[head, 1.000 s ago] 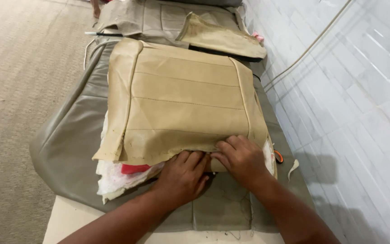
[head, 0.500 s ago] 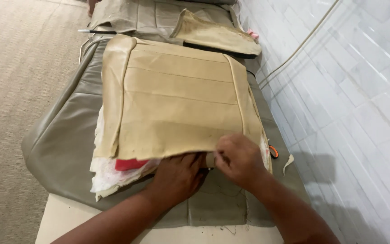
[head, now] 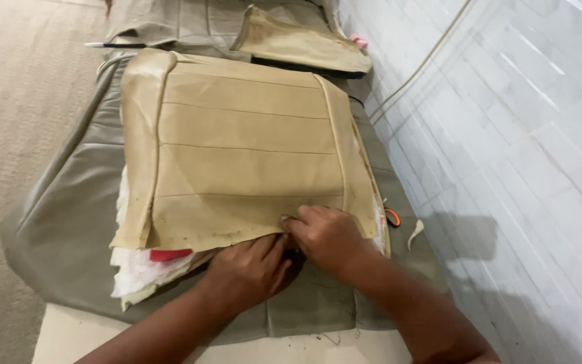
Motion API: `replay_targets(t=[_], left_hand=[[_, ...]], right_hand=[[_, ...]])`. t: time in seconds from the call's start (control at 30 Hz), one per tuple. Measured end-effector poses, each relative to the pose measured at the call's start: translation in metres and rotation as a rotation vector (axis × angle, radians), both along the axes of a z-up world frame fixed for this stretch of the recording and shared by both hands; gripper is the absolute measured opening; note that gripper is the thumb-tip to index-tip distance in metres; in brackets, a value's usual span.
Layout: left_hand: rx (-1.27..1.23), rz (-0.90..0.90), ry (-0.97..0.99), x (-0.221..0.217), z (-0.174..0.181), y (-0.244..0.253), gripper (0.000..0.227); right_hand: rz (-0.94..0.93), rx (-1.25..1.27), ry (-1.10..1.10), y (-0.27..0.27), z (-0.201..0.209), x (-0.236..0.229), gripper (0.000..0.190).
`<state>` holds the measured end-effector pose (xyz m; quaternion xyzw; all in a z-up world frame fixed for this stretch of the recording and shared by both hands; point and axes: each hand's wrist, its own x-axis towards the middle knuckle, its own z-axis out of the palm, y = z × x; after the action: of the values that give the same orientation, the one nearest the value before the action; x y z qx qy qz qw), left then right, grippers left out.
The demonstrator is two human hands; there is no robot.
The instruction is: Hand-stitching a tan leather cover onto a padded seat base using a needle and thread
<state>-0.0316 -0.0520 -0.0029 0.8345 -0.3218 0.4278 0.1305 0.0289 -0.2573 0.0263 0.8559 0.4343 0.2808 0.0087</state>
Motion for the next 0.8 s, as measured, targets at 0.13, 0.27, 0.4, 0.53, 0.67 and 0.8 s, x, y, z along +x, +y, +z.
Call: replay_targets(t=[0.13, 0.27, 0.4, 0.53, 0.67, 0.8], left_hand=[[-0.069, -0.318, -0.149, -0.012, 0.046, 0.002, 0.025], [0.007, 0.114, -0.061, 0.002, 0.036, 0.009, 0.018], [0.009, 0.129, 0.002, 0.016, 0.004, 0.015, 0.012], [0.055, 0.152, -0.032, 0.011, 0.017, 0.012, 0.008], [0.021, 0.072, -0.109, 0.007, 0.025, 0.002, 0.012], [0.058, 0.019, -0.106, 0.01, 0.019, 0.0, 0.015]], right_hand=[[0.02, -0.051, -0.062, -0.001, 0.006, -0.003, 0.016], [0.009, -0.057, 0.046, 0.0, 0.017, -0.005, 0.011], [0.0, 0.024, 0.387, -0.008, 0.039, 0.001, 0.007], [0.078, 0.068, 0.543, -0.019, 0.037, 0.011, 0.009], [0.075, -0.001, 0.405, -0.017, 0.031, 0.007, 0.012], [0.2, 0.147, 0.724, -0.033, 0.046, 0.015, 0.015]])
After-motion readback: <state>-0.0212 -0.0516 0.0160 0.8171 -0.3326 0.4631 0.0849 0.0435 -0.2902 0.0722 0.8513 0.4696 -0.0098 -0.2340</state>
